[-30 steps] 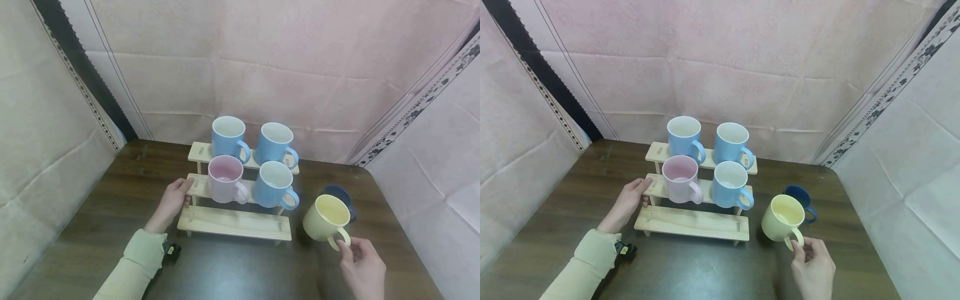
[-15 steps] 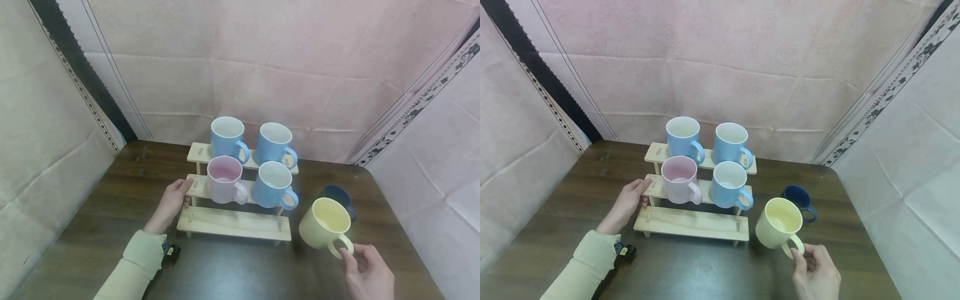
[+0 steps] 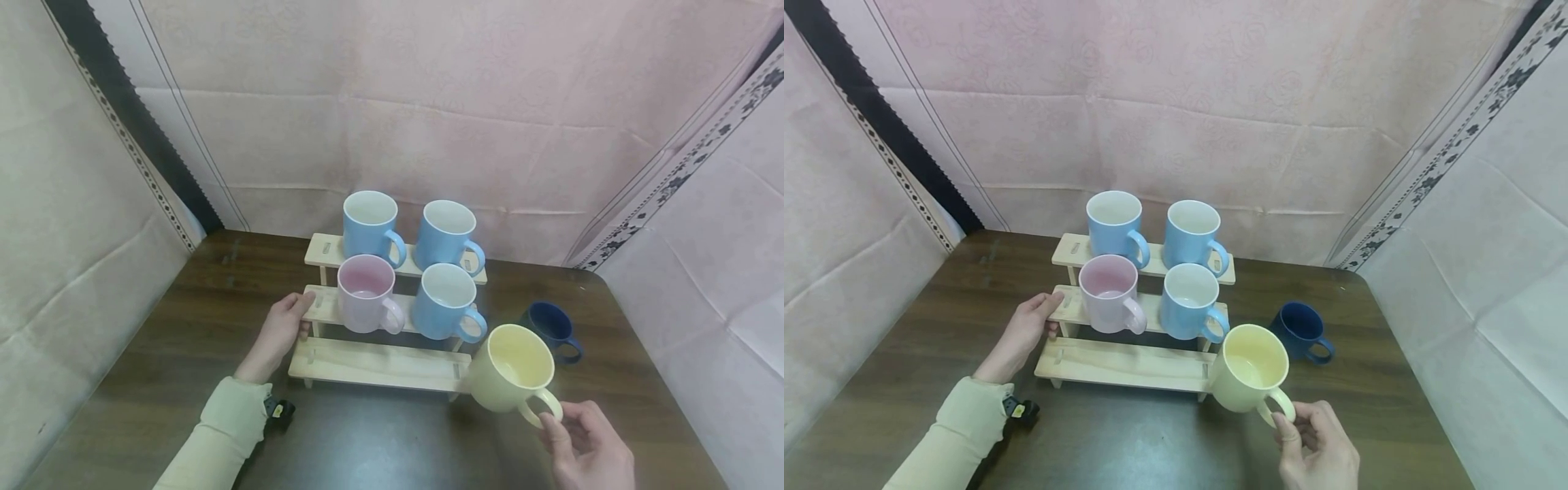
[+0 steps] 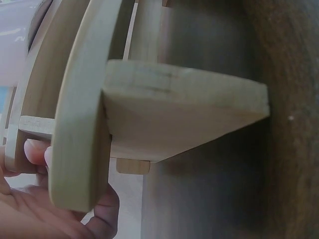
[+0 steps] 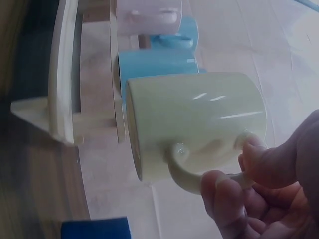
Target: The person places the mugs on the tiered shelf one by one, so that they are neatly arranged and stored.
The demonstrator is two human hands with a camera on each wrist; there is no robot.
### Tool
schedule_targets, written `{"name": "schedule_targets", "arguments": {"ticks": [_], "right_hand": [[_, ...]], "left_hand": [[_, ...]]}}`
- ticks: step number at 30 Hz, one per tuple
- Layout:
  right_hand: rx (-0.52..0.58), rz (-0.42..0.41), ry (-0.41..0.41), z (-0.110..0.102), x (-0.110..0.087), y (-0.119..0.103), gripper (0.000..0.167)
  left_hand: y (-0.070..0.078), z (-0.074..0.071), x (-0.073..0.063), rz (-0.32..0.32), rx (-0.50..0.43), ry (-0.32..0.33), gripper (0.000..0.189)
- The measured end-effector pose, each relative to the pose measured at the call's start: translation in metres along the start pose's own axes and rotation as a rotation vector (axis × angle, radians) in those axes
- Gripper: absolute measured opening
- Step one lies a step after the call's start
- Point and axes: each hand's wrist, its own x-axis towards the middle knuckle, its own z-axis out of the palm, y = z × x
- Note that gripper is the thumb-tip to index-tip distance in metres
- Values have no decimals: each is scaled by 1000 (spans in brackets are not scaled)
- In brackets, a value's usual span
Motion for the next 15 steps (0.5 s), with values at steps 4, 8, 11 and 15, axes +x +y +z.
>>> {"name": "schedule_targets", "arguments": {"ticks": [4, 8, 11, 15], "right_hand": [[41, -77, -38, 5, -3, -3, 25], [97, -191, -81, 11, -6, -1, 29], [122, -275, -131, 15, -7, -1, 32], [144, -329, -205, 22, -7, -7, 32]], "left_hand": [[0, 0, 0, -4, 5, -1, 41], [0, 0, 0, -5, 4, -3, 41], [0, -1, 0, -4, 3, -4, 41], [0, -1, 0, -3, -2, -6, 41]]}}
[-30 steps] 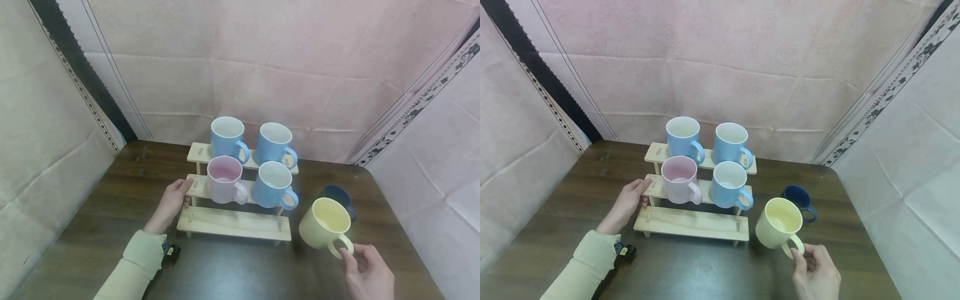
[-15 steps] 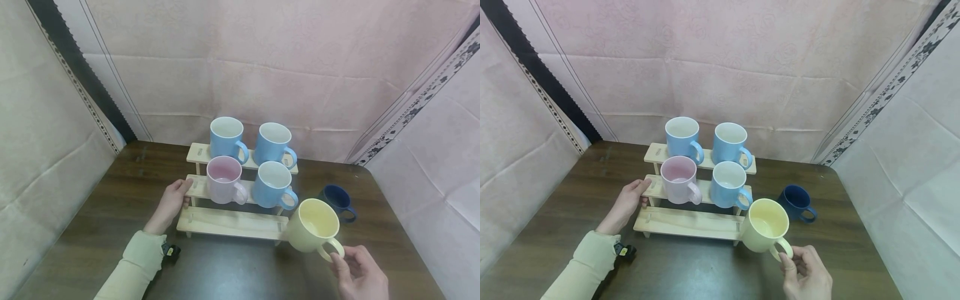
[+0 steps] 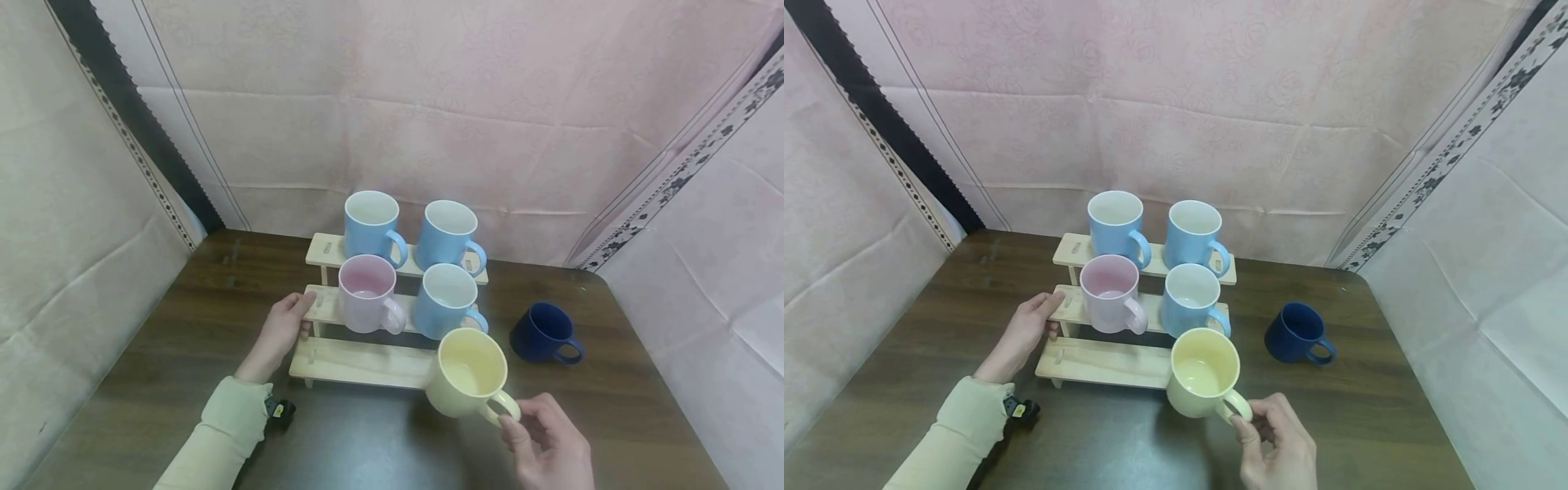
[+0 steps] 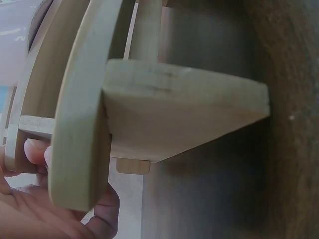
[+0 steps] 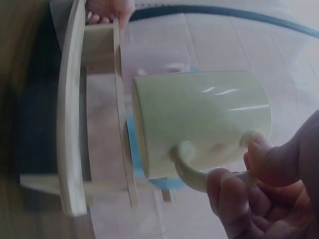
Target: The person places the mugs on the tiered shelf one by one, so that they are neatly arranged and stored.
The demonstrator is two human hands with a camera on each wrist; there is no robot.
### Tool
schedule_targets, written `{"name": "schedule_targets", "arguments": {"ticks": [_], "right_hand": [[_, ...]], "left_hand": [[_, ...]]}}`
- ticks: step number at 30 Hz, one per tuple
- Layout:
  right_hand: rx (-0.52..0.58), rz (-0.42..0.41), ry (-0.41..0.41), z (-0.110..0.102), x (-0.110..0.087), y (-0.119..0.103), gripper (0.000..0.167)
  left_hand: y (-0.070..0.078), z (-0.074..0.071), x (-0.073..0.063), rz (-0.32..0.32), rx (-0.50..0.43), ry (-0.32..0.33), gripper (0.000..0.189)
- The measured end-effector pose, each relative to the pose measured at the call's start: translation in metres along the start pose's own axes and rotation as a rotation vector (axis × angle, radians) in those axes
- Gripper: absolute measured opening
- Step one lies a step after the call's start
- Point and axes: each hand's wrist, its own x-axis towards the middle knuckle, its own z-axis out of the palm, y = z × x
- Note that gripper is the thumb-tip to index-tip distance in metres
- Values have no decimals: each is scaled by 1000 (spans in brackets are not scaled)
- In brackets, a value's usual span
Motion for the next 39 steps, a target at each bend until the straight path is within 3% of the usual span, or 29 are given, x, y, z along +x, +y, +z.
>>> {"name": "schedule_targets", "arguments": {"ticks": [10, 17, 23, 28, 31, 39], "right_hand": [[93, -102, -103, 33, 6, -2, 29], [164, -95, -148, 63, 7, -1, 27], [146, -58, -158, 86, 8, 1, 26], [120, -98, -131, 102, 8, 7, 31], [115, -109, -127, 109, 8, 10, 33], [135, -41, -163, 118, 11, 7, 30]], "left_hand": [[-1, 1, 0, -2, -9, -1, 41], [-2, 0, 1, 11, -1, -3, 42], [-3, -1, 1, 23, -11, -3, 44], [-2, 0, 2, 25, -26, 0, 43], [-2, 0, 2, 21, -19, 1, 43], [-1, 0, 1, 21, -27, 3, 42]]}}
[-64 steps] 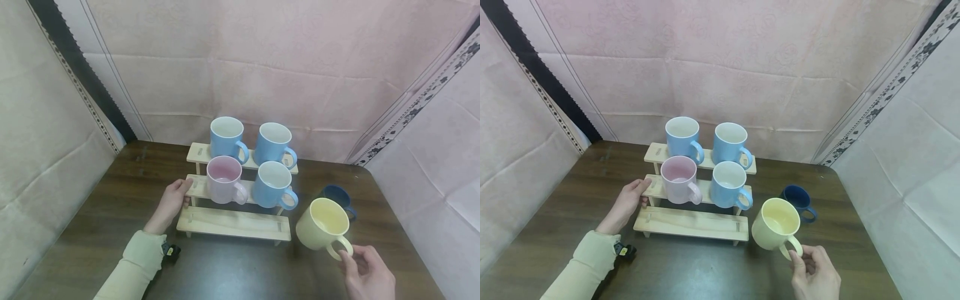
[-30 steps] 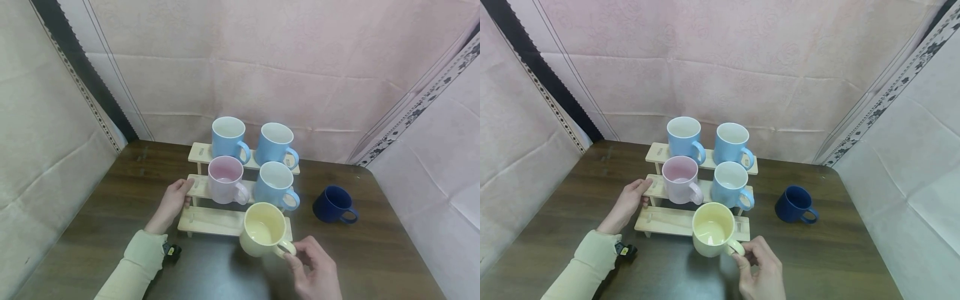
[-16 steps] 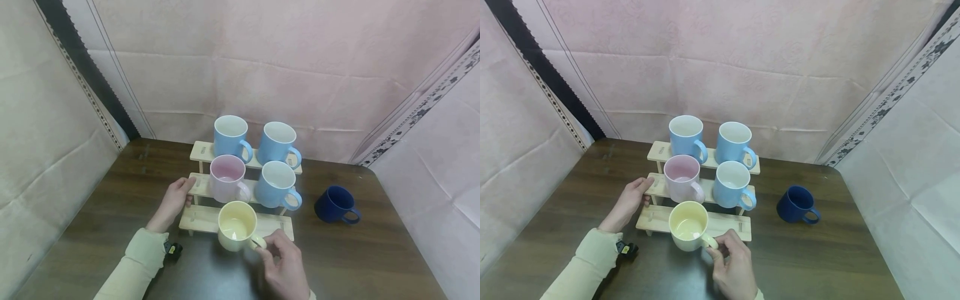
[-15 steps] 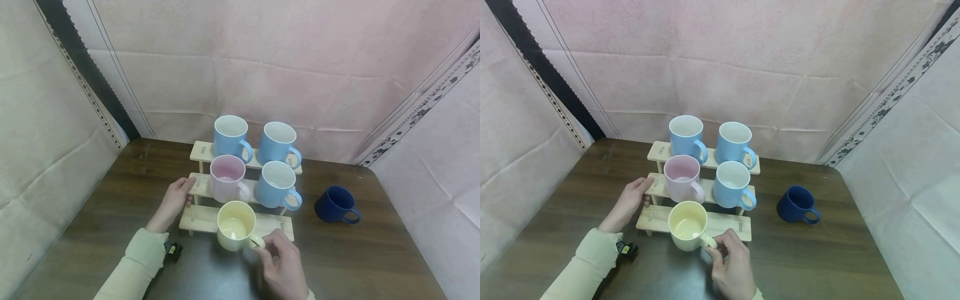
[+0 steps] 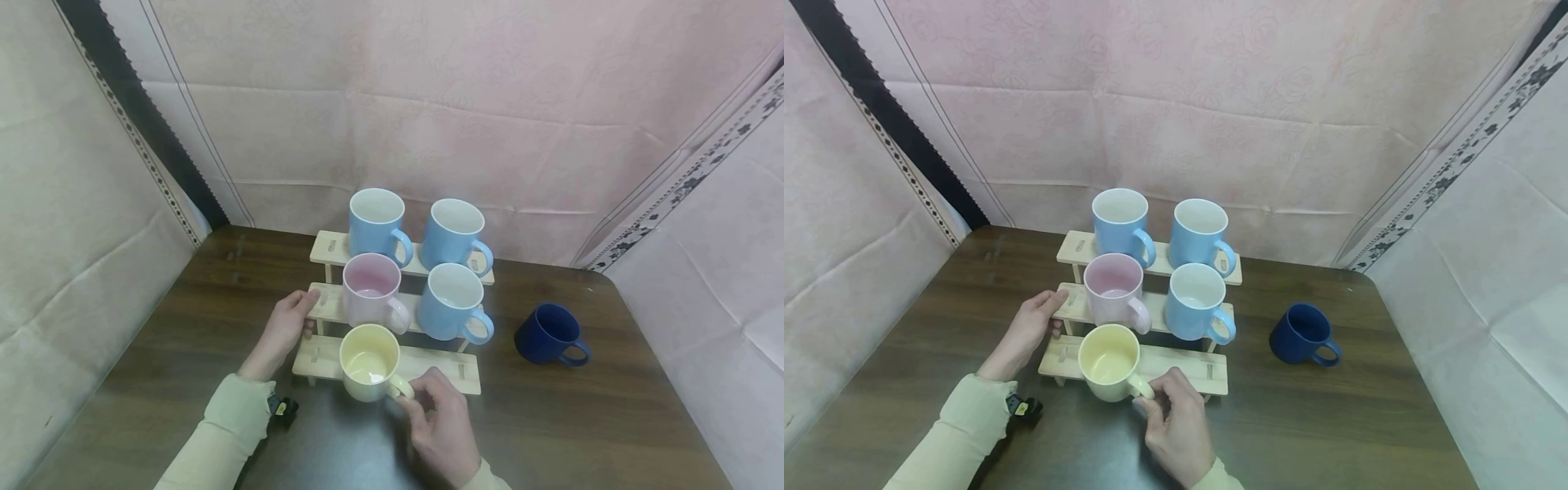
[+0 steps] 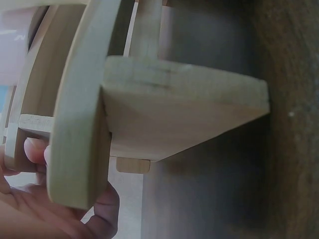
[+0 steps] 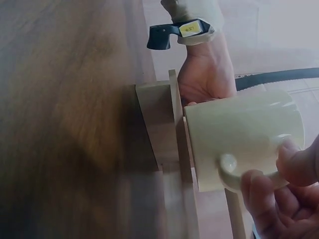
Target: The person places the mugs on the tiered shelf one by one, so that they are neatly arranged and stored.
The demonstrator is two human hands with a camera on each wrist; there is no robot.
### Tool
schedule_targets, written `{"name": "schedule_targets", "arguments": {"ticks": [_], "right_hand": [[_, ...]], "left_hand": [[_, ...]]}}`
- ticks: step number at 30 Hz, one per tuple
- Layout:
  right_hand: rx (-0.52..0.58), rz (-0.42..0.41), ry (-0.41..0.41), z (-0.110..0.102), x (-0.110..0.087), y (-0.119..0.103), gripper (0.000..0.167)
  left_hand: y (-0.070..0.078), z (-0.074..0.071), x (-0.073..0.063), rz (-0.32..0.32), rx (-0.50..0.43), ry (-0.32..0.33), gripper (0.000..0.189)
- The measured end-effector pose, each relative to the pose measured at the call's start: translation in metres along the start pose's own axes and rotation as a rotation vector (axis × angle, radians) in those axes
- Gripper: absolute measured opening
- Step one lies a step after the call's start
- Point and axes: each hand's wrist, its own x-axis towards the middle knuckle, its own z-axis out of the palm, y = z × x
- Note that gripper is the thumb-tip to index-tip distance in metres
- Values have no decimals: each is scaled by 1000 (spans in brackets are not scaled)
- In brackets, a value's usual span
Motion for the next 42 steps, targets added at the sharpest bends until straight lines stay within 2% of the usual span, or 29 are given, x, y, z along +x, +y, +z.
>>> {"name": "schedule_targets", "arguments": {"ticks": [5, 12, 19, 30, 37, 42], "right_hand": [[2, -35, 15, 6, 0, 5, 31], [14, -15, 9, 8, 2, 4, 29], [21, -39, 4, 9, 4, 3, 26], [35, 18, -13, 8, 4, -1, 20], [4, 44, -71, 5, 4, -2, 18], [-102, 109, -162, -4, 2, -5, 32]], "left_hand": [[1, 0, 0, -3, 1, 1, 42], [1, 0, 0, -8, 8, -9, 43], [2, 0, 0, -8, 16, 1, 43], [2, 0, -1, -14, 17, -15, 43], [1, -1, -1, -9, 17, -9, 43], [1, 0, 0, -7, 14, -9, 43]]}}
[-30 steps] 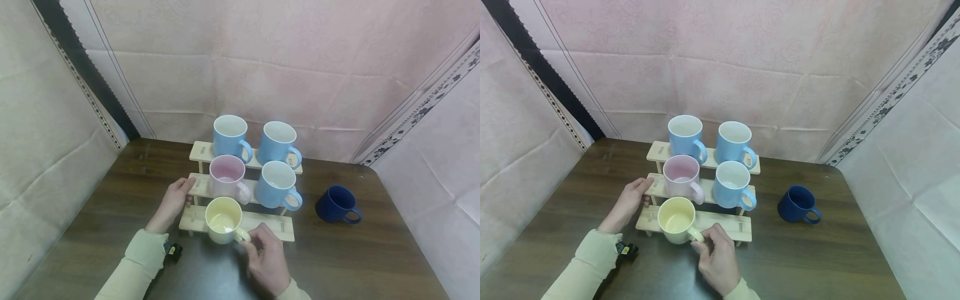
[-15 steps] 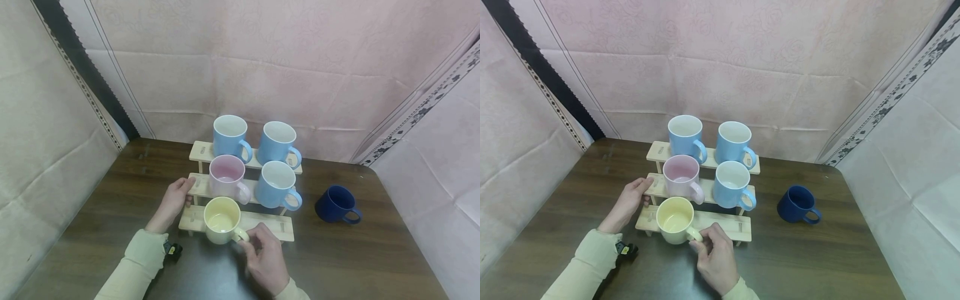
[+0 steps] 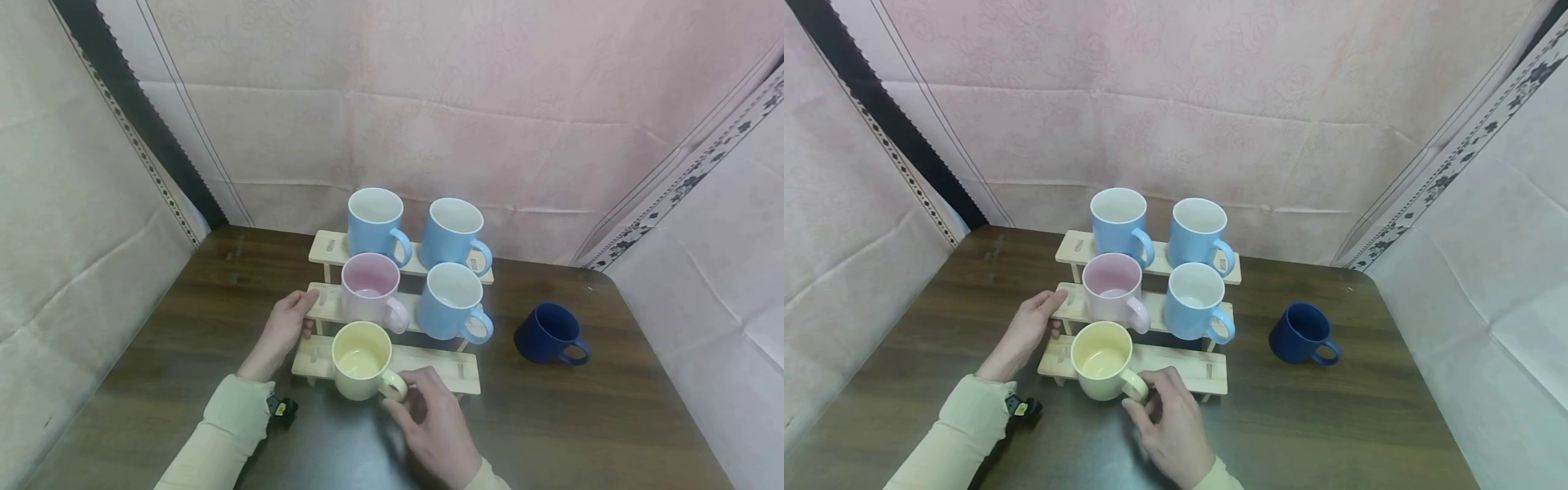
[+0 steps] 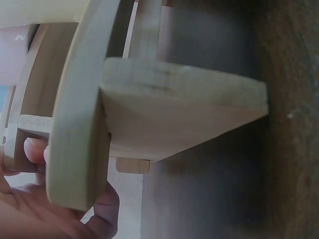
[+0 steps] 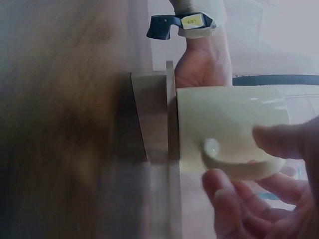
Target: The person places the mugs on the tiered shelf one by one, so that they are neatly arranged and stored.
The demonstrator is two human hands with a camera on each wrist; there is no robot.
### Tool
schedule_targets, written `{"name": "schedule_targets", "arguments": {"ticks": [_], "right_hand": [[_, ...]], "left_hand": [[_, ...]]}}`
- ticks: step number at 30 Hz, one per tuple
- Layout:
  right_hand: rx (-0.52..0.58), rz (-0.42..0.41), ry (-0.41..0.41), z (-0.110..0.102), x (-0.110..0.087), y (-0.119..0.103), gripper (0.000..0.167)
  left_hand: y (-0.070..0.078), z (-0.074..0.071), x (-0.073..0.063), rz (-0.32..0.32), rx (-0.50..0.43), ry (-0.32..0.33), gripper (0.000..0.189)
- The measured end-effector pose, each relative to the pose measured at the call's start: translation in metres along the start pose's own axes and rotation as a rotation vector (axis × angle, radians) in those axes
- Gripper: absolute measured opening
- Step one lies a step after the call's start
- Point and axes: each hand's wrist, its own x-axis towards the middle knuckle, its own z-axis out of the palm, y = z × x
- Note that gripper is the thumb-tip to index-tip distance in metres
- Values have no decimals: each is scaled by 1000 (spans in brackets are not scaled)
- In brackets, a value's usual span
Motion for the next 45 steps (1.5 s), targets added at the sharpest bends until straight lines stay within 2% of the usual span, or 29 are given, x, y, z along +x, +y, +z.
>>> {"name": "schedule_targets", "arguments": {"ticks": [6, 9, 11, 14, 17, 21, 26, 31, 35, 41, 45], "right_hand": [[-103, 141, -81, -24, -7, 2, 52], [-126, 229, -110, -43, -10, 6, 52], [-122, 256, -91, -57, -11, 10, 49], [-144, 259, -11, -77, -12, 18, 42], [-203, 218, 121, -93, -13, 29, 36], [-308, 210, 312, -110, -13, 49, 29], [-398, 254, 504, -125, -15, 73, 26], [-389, 340, 613, -139, -15, 91, 29], [-361, 450, 628, -149, -16, 103, 39], [-338, 627, 529, -158, -17, 121, 55], [-330, 648, 505, -157, -16, 130, 55]], "left_hand": [[1, 2, 1, -2, -4, 2, 43], [1, 2, 1, -6, -6, 7, 43], [1, 1, 1, -9, -9, 10, 43], [0, 1, 1, -13, -8, 13, 42], [0, 1, 1, -16, -6, 15, 41], [0, 1, 1, -13, -9, 16, 41], [0, 1, 1, -15, -13, 12, 41], [1, 0, 1, -20, -12, 11, 42], [0, 0, 2, -22, -8, 9, 42], [-1, 0, 2, -21, -22, 14, 42], [-1, 1, 2, -21, -18, 15, 42]]}}
